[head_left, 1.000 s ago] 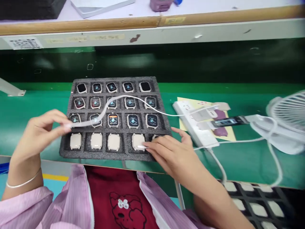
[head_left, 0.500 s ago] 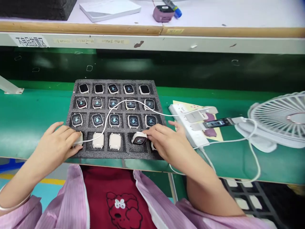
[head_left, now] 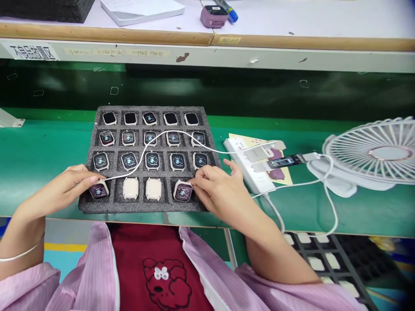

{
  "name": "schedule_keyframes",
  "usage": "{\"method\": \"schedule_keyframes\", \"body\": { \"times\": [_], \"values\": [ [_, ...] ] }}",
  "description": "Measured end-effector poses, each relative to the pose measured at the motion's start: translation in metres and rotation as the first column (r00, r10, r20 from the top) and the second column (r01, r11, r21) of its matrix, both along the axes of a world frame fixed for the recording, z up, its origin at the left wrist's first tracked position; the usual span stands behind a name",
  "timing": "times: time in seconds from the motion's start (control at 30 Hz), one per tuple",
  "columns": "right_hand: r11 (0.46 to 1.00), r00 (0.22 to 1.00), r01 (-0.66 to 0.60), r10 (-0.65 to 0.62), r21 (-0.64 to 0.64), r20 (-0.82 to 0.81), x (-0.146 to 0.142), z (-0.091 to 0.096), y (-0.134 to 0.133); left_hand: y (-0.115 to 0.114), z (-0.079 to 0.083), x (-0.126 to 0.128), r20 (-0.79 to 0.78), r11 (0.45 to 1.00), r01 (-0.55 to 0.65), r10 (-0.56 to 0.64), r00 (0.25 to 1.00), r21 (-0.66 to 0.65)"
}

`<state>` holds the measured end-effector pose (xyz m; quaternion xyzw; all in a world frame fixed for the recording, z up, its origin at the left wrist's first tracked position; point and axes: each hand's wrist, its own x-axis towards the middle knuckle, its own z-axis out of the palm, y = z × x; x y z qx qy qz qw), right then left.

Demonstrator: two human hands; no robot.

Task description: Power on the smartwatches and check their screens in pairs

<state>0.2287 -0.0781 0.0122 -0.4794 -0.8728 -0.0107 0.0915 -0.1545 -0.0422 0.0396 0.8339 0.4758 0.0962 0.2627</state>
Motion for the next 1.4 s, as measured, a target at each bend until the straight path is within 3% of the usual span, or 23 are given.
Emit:
{"method": "schedule_keyframes", "body": {
  "times": [0.13,0.47,0.57,0.7,0.83,0.93,1.0,1.1,1.17,1.3,1.4],
  "values": [
    [0.999,0.999,0.046,-0.046,-0.005,0.011,-0.004,-0.001,-0.002,0.004,0.0,-0.007,-0.002,0.984,0.087,-0.089,0.996,-0.156],
    [0.993,0.994,0.111,-0.111,0.032,0.013,-0.011,-0.006,-0.006,0.005,-0.015,-0.014,0.04,0.985,0.109,-0.104,0.994,-0.133],
    [0.978,0.988,0.156,-0.155,0.138,-0.013,-0.013,-0.006,-0.007,0.005,-0.018,-0.015,0.029,0.988,0.101,-0.098,0.995,-0.119],
    [0.918,0.966,0.253,-0.225,0.305,-0.123,-0.025,0.001,-0.013,0.003,-0.017,-0.013,0.016,0.988,0.105,-0.103,0.994,-0.118],
    [0.984,0.969,0.044,-0.001,0.171,-0.245,-0.049,0.002,-0.02,0.002,-0.014,-0.01,-0.009,0.988,0.097,-0.099,0.995,-0.123],
    [0.989,0.978,-0.04,0.068,0.141,-0.199,-0.064,-0.001,-0.023,0.001,-0.012,-0.007,-0.03,0.987,0.085,-0.09,0.995,-0.134],
    [0.991,0.981,-0.066,0.087,0.119,-0.176,-0.067,0.0,-0.023,0.001,-0.01,-0.005,-0.035,0.988,0.075,-0.081,0.996,-0.139],
    [0.997,0.957,-0.081,0.078,0.001,-0.28,-0.064,0.007,-0.017,0.0,-0.009,-0.004,-0.027,0.989,0.062,-0.066,0.997,-0.132],
    [0.997,0.953,-0.061,0.043,-0.05,-0.3,-0.06,0.008,-0.01,-0.001,-0.007,-0.004,-0.01,0.995,0.0,-0.001,1.0,-0.095],
    [1.0,0.994,-0.004,0.004,-0.003,-0.113,-0.059,0.002,0.003,-0.006,-0.005,0.007,0.1,0.965,-0.25,0.242,0.965,0.077],
    [1.0,0.997,0.004,-0.005,-0.012,-0.074,-0.06,-0.003,0.006,-0.016,-0.009,0.031,0.207,0.971,-0.221,0.198,0.958,0.092]
  ]
}}
